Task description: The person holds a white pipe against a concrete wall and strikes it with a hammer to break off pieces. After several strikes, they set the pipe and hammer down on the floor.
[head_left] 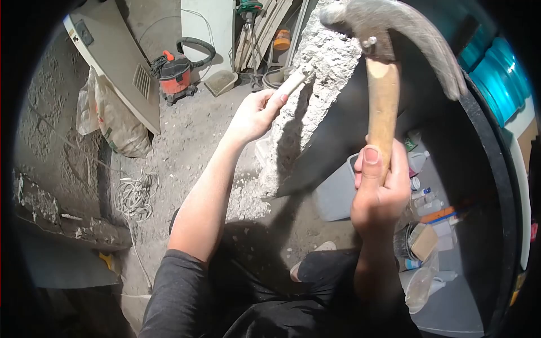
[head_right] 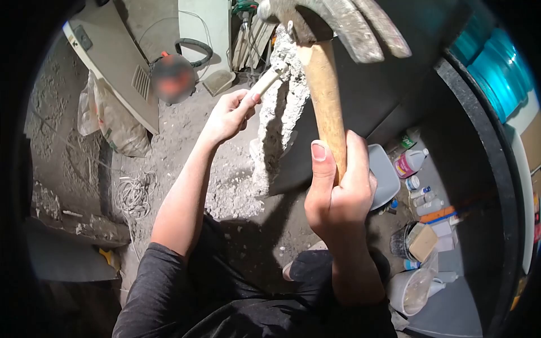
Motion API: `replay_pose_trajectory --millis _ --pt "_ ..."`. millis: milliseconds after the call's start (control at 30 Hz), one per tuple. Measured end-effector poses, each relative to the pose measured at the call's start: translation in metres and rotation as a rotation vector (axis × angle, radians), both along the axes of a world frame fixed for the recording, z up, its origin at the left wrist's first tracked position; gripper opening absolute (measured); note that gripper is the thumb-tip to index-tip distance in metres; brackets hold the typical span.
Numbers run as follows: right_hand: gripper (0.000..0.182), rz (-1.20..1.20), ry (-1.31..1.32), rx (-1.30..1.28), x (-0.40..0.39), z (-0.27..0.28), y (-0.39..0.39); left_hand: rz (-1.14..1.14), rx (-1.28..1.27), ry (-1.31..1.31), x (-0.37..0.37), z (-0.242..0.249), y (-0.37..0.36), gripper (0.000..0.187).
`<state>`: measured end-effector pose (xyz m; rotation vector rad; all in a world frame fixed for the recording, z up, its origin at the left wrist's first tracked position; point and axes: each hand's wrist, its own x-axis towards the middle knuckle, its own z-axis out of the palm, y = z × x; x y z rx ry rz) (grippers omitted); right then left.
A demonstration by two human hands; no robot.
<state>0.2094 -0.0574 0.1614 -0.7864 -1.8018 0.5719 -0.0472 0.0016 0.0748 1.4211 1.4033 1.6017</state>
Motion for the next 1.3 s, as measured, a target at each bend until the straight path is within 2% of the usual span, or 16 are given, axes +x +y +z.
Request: replay_pose_trajectory --millis 167,233,300,500,767,833,867,900,1000,1033,1067,1100,1133,1167,1233,1300 --pt "0.025 -0.081 0.028 0.192 -0.016 -0.029 0.016 0.055 -0.002 0.088 -0.001 -0.001 0.000 0.035" --pt "0.025 -0.143 -0.213 0.249 -0.019 -0.051 0.039 0.060 0.001 0.108 -0.001 -0.003 0.001 0.035" --pt "0.025 -0.188 -0.443 0.110 -0.019 -0.066 0.055 0.149 0.031 0.256 0.002 -0.004 0.002 0.035" --pt "0.026 -0.160 -0.179 0.217 -0.009 -0.045 0.032 -0.007 -0.079 -0.003 -0.003 -0.001 0.001 0.034" --pt "0.030 -0.044 0.181 0.147 -0.008 0.001 0.002 0.030 -0.112 0.034 -0.001 0.004 -0.001 0.034" --pt "0.036 0.019 0.242 0.217 -0.006 -0.009 0.005 0.036 -0.089 0.040 -0.001 0.001 0.001 0.034" --pt "0.042 0.073 0.294 0.123 -0.006 -0.011 -0.001 0.038 -0.065 0.049 -0.002 -0.001 0.002 0.034" --pt "0.059 0.028 0.289 0.080 -0.010 -0.012 -0.005 0.091 -0.119 0.156 -0.003 0.002 0.000 0.046" --pt "0.067 0.076 0.454 0.036 -0.009 -0.035 0.003 0.097 -0.028 0.154 0.001 0.004 -0.005 0.038" --pt "0.069 0.066 0.501 0.154 -0.006 -0.054 0.019 0.109 0.001 0.132 0.003 0.009 -0.011 0.036" --pt "0.063 0.159 0.653 0.067 -0.004 -0.066 0.027 0.081 0.152 0.061 0.001 0.000 -0.006 0.027" --pt "0.041 0.244 0.702 -0.059 0.001 -0.064 0.019 0.042 0.066 -0.057 -0.001 0.010 -0.017 0.027" --pt "0.039 0.387 0.816 -0.196 0.003 -0.073 0.020 0.021 0.095 -0.117 -0.003 0.012 -0.019 0.028" --pt "0.030 0.282 0.597 -0.171 0.005 -0.079 0.023 0.070 0.069 -0.098 -0.003 0.022 -0.031 0.031" --pt "0.027 0.385 0.627 -0.236 0.007 -0.105 0.035 0.166 0.245 0.135 -0.016 0.011 -0.028 0.037" --pt "0.028 0.422 0.617 -0.191 0.000 -0.118 0.032 0.187 0.243 0.155 -0.020 0.002 -0.040 0.040"
